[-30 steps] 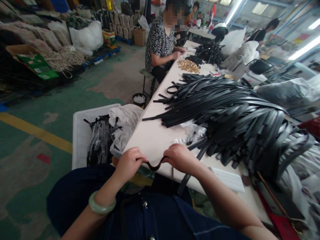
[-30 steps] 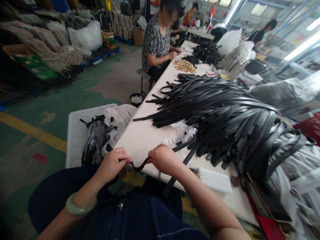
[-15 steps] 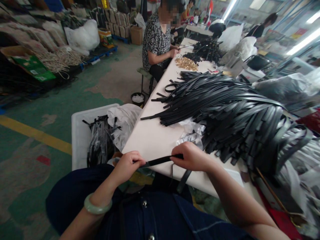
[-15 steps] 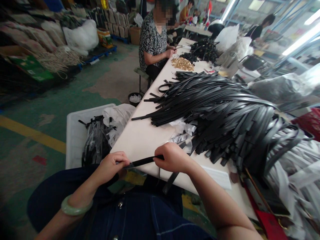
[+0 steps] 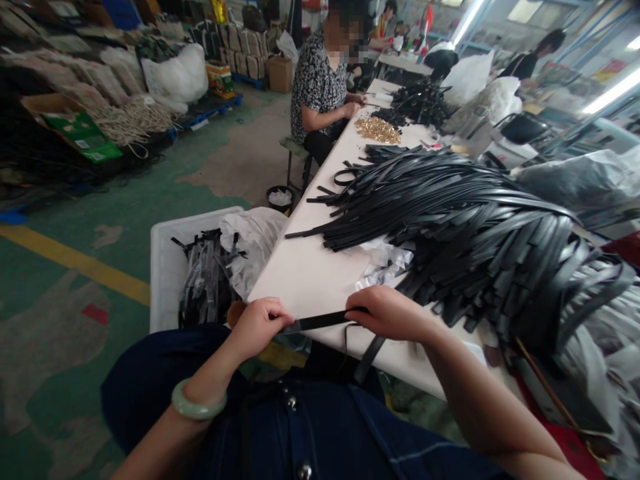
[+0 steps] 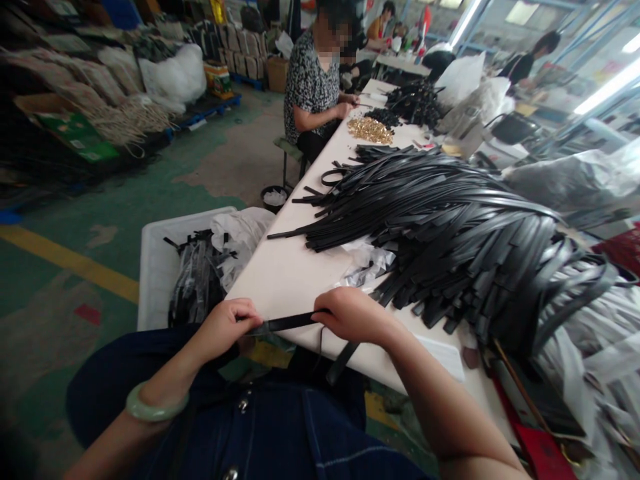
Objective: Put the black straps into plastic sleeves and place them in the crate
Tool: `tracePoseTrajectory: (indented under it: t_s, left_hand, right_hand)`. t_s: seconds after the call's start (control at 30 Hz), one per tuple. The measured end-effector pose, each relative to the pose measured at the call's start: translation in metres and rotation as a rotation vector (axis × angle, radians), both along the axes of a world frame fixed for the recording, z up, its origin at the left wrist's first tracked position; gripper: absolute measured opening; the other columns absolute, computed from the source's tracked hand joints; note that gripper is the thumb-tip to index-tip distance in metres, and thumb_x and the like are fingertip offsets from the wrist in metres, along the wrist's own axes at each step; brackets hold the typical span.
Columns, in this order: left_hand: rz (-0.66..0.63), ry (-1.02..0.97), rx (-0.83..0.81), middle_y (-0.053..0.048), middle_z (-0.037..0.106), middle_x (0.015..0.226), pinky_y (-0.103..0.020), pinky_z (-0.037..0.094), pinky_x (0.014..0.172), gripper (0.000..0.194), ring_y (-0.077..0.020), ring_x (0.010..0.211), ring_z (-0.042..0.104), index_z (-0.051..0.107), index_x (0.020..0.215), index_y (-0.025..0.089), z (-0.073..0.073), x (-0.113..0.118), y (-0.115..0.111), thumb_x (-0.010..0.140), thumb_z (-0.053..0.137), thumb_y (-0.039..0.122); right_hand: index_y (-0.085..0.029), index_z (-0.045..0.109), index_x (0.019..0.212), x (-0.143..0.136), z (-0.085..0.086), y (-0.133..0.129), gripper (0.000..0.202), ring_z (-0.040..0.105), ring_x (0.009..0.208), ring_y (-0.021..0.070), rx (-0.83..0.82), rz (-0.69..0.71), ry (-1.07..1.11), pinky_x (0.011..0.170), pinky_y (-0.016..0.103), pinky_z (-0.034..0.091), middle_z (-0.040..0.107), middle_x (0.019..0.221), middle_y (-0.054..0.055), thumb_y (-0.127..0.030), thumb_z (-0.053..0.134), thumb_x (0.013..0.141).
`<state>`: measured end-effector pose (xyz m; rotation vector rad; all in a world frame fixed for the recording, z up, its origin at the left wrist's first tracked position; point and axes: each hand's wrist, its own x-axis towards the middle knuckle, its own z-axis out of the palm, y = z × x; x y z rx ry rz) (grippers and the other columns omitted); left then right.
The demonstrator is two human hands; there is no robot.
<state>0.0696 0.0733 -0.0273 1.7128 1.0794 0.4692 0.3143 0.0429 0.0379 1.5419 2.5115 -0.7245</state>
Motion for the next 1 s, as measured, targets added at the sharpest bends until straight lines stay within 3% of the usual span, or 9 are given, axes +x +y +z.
tracePoseTrajectory:
  t_s: [0.2, 0.37, 0.5, 0.57, 0.67, 0.77, 0.87, 0.93, 1.0]
  left_hand:
    - [-0.085, -0.097, 0.035, 0.000, 0.056, 0.061, -0.024, 0.037, 0.061, 0.019, -0.0138, 0.066, 0.054, 0.070, 0.060, 0.016, 0.000, 0.018, -0.005, 0.076, 0.063, 0.023]
    - [0.008, -0.025, 0.004, -0.001, 0.058, 0.062, -0.025, 0.037, 0.062, 0.019, -0.0143, 0.064, 0.054, 0.070, 0.060, 0.015, -0.007, 0.012, -0.007, 0.076, 0.063, 0.023]
    - [-0.046, -0.082, 0.032, -0.001, 0.058, 0.063, -0.025, 0.037, 0.063, 0.021, -0.0144, 0.066, 0.054, 0.068, 0.060, 0.015, -0.002, 0.021, -0.009, 0.077, 0.062, 0.024]
    - [0.002, -0.094, 0.044, -0.002, 0.059, 0.064, -0.025, 0.038, 0.063, 0.021, -0.0145, 0.067, 0.055, 0.068, 0.060, 0.014, 0.002, 0.022, -0.008, 0.078, 0.061, 0.024]
    - [0.146, -0.107, 0.026, -0.002, 0.059, 0.064, -0.025, 0.039, 0.062, 0.022, -0.0143, 0.064, 0.054, 0.066, 0.060, 0.014, 0.006, 0.016, -0.005, 0.078, 0.059, 0.025]
    - [0.190, -0.142, -0.001, -0.002, 0.060, 0.064, -0.025, 0.040, 0.063, 0.024, -0.0152, 0.065, 0.055, 0.067, 0.061, 0.013, 0.007, 0.016, -0.005, 0.077, 0.061, 0.030]
    - [0.187, -0.214, -0.127, -0.004, 0.064, 0.067, -0.026, 0.042, 0.063, 0.035, -0.0161, 0.066, 0.056, 0.068, 0.069, 0.011, 0.008, 0.026, -0.008, 0.078, 0.063, 0.044]
    - [0.107, -0.346, -0.272, -0.006, 0.067, 0.074, -0.027, 0.044, 0.064, 0.052, -0.0165, 0.068, 0.058, 0.068, 0.086, 0.010, 0.009, 0.027, -0.010, 0.078, 0.057, 0.060]
    - [-0.113, -0.472, -0.417, -0.009, 0.069, 0.088, -0.029, 0.047, 0.070, 0.068, -0.0191, 0.077, 0.061, 0.062, 0.109, 0.012, 0.006, 0.018, -0.009, 0.075, 0.053, 0.070]
  right_hand:
    - [-0.018, 0.067, 0.084, -0.028, -0.005, -0.005, 0.028, 0.066, 0.074, 0.0218, 0.059, 0.055, -0.091, 0.059, 0.028, 0.032, 0.071, 0.080, 0.008, -0.039, 0.049, 0.091]
    - [-0.018, 0.066, 0.083, -0.020, -0.003, -0.006, 0.029, 0.066, 0.076, 0.0234, 0.081, -0.077, -0.206, 0.062, 0.029, 0.036, 0.070, 0.080, 0.010, -0.039, 0.048, 0.092]
    - [-0.017, 0.068, 0.081, -0.025, -0.005, -0.008, 0.030, 0.065, 0.077, 0.0234, 0.076, 0.003, -0.140, 0.075, 0.033, 0.042, 0.070, 0.078, 0.010, -0.038, 0.048, 0.092]
    - [-0.019, 0.069, 0.093, -0.025, -0.008, -0.015, 0.028, 0.063, 0.090, 0.0250, 0.210, -0.091, 0.003, 0.091, 0.040, 0.039, 0.070, 0.086, 0.011, -0.039, 0.049, 0.092]
    - [-0.020, 0.054, 0.127, -0.020, -0.021, -0.029, 0.043, 0.051, 0.117, 0.0286, 0.537, -0.604, 0.347, 0.103, 0.050, 0.031, 0.063, 0.116, 0.016, -0.045, 0.039, 0.095]
    - [-0.018, 0.038, 0.140, -0.033, -0.045, -0.037, 0.058, 0.049, 0.122, 0.0276, 0.371, -0.791, 0.811, 0.100, 0.048, 0.038, 0.055, 0.130, 0.018, -0.053, 0.032, 0.095]
    - [-0.019, 0.052, 0.126, -0.066, -0.067, -0.029, 0.056, 0.054, 0.118, 0.0246, 0.004, -0.607, 1.126, 0.098, 0.042, 0.043, 0.057, 0.130, 0.014, -0.060, 0.030, 0.093]
    - [-0.018, 0.061, 0.098, -0.083, -0.069, -0.016, 0.057, 0.060, 0.107, 0.0229, -0.031, -0.664, 1.208, 0.092, 0.039, 0.047, 0.064, 0.118, 0.014, -0.061, 0.024, 0.094]
    - [-0.021, 0.052, 0.074, -0.085, -0.056, -0.001, 0.060, 0.063, 0.081, 0.0204, 0.011, -0.802, 1.251, 0.079, 0.036, 0.051, 0.069, 0.083, 0.011, -0.063, 0.014, 0.093]
